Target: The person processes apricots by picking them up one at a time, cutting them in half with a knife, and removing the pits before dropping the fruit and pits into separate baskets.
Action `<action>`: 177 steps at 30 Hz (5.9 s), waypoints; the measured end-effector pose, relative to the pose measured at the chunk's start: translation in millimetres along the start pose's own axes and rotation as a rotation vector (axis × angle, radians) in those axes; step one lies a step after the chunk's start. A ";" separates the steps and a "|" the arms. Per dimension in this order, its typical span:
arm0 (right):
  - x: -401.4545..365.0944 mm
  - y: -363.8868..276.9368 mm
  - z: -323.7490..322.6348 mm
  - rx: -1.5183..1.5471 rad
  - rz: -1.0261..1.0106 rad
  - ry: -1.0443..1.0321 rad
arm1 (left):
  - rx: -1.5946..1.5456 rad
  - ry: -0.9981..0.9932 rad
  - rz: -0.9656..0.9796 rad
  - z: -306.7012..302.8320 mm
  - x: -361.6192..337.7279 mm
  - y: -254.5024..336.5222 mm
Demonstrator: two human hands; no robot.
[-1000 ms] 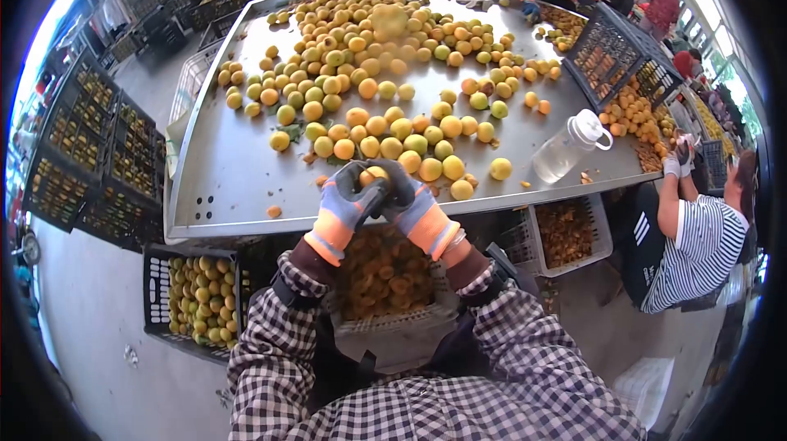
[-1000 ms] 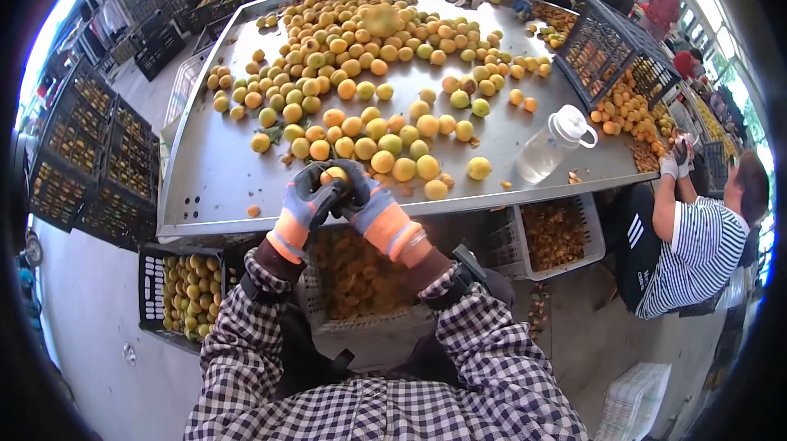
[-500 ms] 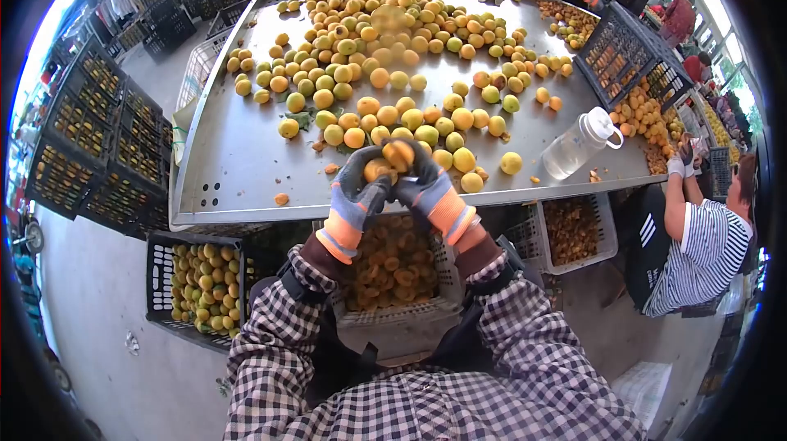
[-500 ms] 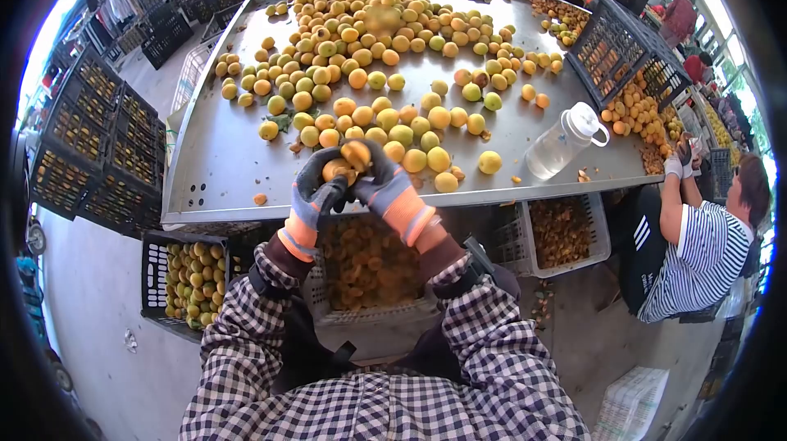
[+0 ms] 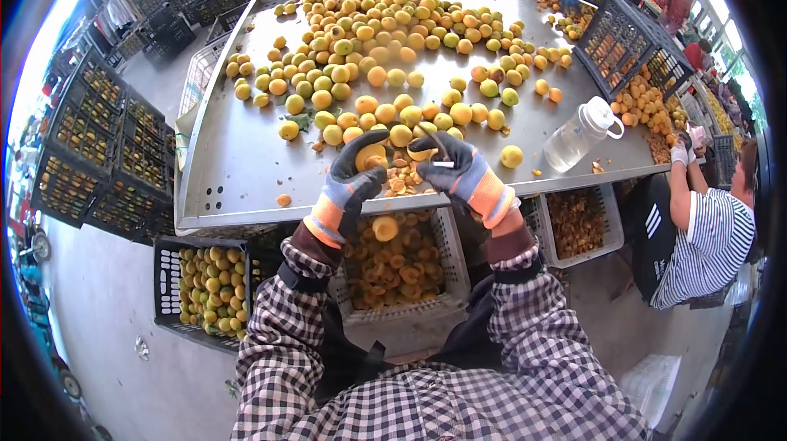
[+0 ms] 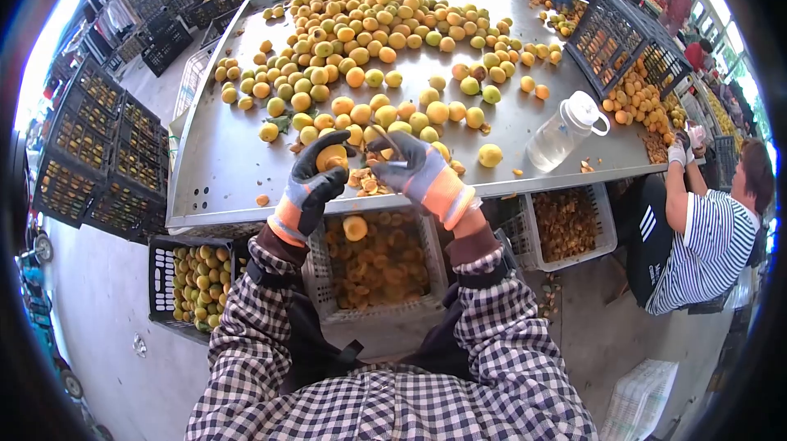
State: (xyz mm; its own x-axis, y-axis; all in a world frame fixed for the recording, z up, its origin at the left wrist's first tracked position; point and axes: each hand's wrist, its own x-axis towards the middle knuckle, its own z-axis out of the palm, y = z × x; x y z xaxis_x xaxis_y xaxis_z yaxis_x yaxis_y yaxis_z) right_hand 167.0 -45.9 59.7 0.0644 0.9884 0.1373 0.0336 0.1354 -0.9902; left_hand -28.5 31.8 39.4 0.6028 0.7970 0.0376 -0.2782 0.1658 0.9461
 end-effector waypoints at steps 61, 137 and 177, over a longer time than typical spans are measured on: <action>89.6 60.0 -1.1 1.254 0.244 0.887 | 0.874 -0.018 0.251 9.1 44.0 -50.2; 11.8 15.2 27.6 0.097 -0.185 0.098 | -0.240 -0.012 0.006 -13.4 -6.8 13.4; -4.1 43.2 40.6 -0.216 0.008 -0.203 | 0.470 -0.076 0.407 -49.3 9.8 0.8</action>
State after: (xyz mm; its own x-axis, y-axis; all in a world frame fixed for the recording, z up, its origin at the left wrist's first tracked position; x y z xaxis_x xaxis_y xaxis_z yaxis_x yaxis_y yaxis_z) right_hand 127.6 -41.3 15.3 -0.1349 0.9858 0.1001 0.2472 0.1314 -0.9600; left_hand -59.7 68.4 24.7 0.5740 0.6960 0.4314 -0.1486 -0.4295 0.8907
